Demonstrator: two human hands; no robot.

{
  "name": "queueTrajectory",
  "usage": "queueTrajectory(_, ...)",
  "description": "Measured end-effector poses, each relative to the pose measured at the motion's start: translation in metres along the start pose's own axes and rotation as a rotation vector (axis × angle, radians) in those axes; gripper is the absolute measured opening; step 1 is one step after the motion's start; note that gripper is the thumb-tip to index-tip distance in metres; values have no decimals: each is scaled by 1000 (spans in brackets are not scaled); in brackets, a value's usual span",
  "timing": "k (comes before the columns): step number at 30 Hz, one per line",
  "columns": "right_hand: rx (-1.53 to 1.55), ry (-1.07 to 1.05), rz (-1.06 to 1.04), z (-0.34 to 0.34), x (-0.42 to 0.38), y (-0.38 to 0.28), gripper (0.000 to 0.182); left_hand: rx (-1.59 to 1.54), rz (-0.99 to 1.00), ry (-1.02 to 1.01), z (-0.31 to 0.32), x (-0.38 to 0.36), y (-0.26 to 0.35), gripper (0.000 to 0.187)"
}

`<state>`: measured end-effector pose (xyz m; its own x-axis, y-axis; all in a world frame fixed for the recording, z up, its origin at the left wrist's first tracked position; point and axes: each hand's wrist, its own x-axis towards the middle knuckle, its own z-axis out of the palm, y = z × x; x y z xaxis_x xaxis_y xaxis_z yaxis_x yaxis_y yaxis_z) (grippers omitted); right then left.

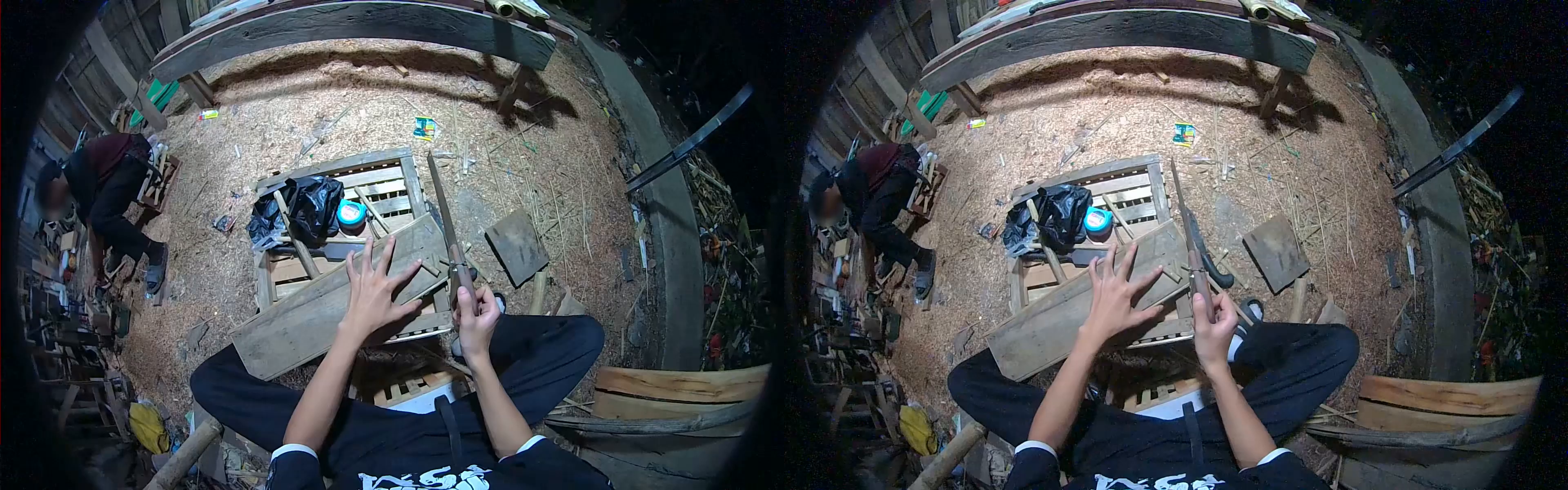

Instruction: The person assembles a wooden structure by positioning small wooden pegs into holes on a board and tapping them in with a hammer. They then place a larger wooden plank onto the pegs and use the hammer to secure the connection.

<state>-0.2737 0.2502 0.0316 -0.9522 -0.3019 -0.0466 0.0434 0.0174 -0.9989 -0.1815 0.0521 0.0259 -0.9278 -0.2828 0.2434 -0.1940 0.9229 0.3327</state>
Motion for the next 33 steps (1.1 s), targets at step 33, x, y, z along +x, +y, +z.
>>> queueTrajectory(33,-68,13,42,12,-57,-15,38,-49,3,34,13,12,1,71)
